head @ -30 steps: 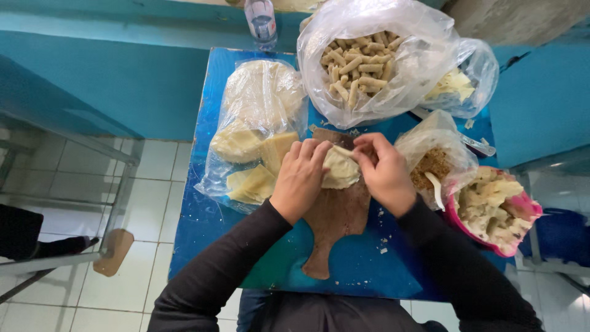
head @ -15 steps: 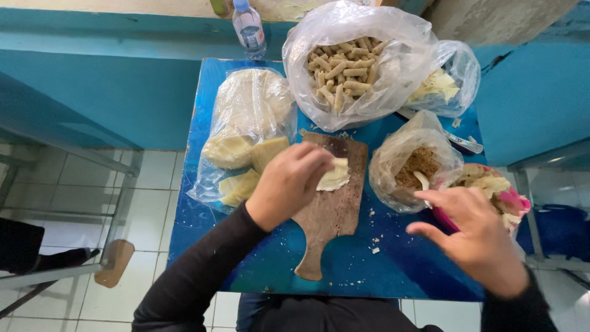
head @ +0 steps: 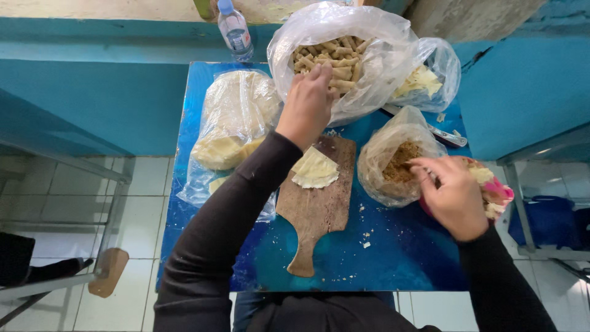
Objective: The person sits at a blue table assembling filled snack rolls. They take thin square wrappers from a plastic bag, spoon brown filling from a bag onto a wrapper, fold the wrapper over the filling by hand, and place the finished roll into a pink bowl with other completed rolls.
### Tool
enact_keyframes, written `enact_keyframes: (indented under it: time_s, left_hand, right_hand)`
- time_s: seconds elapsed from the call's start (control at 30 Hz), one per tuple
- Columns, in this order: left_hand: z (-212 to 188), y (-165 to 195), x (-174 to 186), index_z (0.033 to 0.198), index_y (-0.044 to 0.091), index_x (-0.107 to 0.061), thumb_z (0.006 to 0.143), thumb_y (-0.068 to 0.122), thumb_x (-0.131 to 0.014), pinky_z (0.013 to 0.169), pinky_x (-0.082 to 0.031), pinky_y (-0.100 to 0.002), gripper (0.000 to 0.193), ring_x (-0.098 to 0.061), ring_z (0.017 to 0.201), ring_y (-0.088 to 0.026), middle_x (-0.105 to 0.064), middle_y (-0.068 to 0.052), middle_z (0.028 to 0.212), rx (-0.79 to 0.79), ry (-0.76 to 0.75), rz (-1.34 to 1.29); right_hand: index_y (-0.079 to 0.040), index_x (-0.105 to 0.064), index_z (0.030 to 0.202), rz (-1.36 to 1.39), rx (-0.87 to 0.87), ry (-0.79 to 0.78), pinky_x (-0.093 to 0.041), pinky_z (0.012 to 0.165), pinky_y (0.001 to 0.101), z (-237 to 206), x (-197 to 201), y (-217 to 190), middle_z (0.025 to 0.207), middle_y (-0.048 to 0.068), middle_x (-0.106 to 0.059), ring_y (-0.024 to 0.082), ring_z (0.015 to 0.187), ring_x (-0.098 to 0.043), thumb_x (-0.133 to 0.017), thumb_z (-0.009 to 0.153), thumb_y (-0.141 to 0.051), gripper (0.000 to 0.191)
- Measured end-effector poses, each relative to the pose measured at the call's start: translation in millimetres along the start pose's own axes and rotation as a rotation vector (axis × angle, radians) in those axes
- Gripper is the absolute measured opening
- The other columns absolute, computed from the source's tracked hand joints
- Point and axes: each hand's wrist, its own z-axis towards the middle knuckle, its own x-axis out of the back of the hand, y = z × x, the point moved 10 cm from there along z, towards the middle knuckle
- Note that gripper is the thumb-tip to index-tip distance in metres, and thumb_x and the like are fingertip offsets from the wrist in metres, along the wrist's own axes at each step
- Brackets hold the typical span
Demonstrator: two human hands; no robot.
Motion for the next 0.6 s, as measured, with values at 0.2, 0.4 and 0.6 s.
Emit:
enact_keyframes:
  time_s: [0.2,0.4,0.6]
  left_hand:
    - [-52,39,37,0.12,0.004,-0.064,0.093,0.01,-0.071,0.095,-0.05,-0.042,0.029,-0.06,0.106,-0.034,-0.065,-0.013,0.115,-0.05,0.036,0.038]
    - [-115,33,44,0.098,0.006,-0.062,0.087,0.014,-0.072,0.081,-0.048,-0.045,0.017,-0.058,0.093,-0.034,-0.061,-0.012,0.094,0.116,-0.184,0.104]
    - [-152,4,35,0.092,0.005,-0.06,0.086,0.017,-0.074,0.079,-0.047,-0.046,0.019,-0.058,0.088,-0.036,-0.06,-0.013,0.089,0.24,-0.262,0.153]
  right_hand:
    - [-0.003,-0.075,0.113,0.101,-0.298,0.169,-0.048,0.065,0.0323,-1,11,39,0.085,0.013,-0.071,0.018,0.069,-0.065,-0.066,0.108,-0.021,0.021]
    - [-0.004,-0.076,0.112,0.207,-0.38,0.092,-0.046,0.064,0.0253,-1,-3,64,0.085,0.004,-0.075,0.008,0.071,-0.063,-0.064,0.109,-0.022,0.022]
    - [0.0,-0.075,0.114,0.399,-0.43,0.129,-0.045,0.072,0.0204,-11,0,97,0.091,0.003,-0.072,0.005,0.079,-0.058,-0.062,0.113,-0.018,0.023]
